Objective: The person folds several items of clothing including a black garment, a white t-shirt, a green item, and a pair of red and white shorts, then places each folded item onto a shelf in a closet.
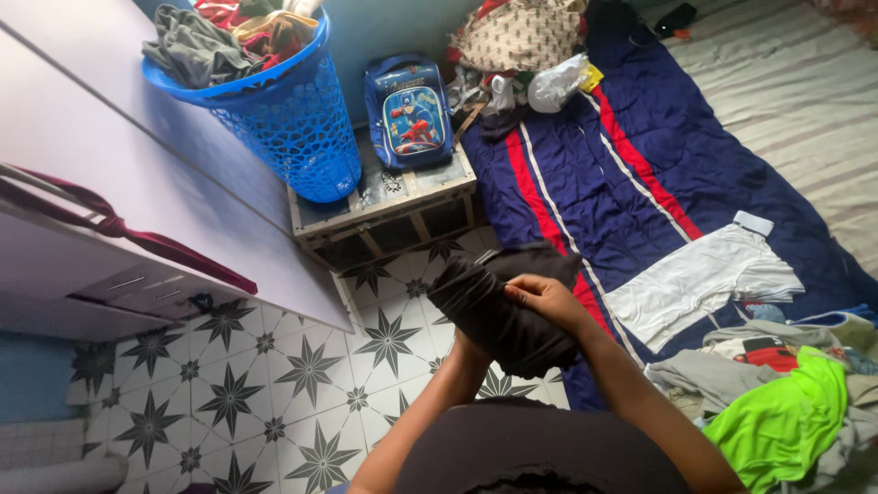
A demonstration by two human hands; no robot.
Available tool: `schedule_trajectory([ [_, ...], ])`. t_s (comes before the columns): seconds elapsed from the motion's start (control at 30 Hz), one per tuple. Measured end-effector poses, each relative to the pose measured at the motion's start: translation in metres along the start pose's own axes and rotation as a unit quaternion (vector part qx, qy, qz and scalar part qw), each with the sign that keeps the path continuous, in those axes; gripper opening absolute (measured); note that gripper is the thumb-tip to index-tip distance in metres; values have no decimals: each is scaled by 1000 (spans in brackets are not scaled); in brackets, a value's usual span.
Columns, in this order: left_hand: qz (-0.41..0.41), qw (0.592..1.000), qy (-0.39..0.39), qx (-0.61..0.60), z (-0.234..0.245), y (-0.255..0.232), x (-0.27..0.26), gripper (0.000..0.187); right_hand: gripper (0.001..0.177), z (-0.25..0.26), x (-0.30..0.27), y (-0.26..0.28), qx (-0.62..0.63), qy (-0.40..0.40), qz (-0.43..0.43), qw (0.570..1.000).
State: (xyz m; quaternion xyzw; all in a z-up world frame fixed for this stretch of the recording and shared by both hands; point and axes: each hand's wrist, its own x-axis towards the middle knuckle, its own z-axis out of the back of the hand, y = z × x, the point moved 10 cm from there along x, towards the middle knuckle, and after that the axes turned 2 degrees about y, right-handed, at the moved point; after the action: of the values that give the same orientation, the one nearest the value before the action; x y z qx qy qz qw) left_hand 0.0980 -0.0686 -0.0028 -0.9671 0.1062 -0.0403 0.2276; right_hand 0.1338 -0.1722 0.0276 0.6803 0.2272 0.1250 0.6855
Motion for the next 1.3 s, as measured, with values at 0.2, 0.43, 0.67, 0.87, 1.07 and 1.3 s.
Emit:
schedule_trajectory([
  [0.2,3,999,3,-53,-7,7,4,26,20,-8,-50,120,-283,-138,174,933],
  [0.43,26,980,-173,-95,23,23,7,49,88,-58,-83,147,-449,-146,300,829],
  [0.67,57,993,-104,10,-7,1,-1,88,55,18,-40,36,89,-100,-70,989],
  [0.87,101,974,-161,125,15,-8,-15,71,54,41,-55,60,197,-84,-56,975],
  [1.07,8,996,-54,65,-16,-17,-1,53,57,15,-56,74,15,25,-48,998],
  [1.3,-38,998,-45,4,-9,-17,0,34,55,-47,-46,32,70,175,-67,980],
])
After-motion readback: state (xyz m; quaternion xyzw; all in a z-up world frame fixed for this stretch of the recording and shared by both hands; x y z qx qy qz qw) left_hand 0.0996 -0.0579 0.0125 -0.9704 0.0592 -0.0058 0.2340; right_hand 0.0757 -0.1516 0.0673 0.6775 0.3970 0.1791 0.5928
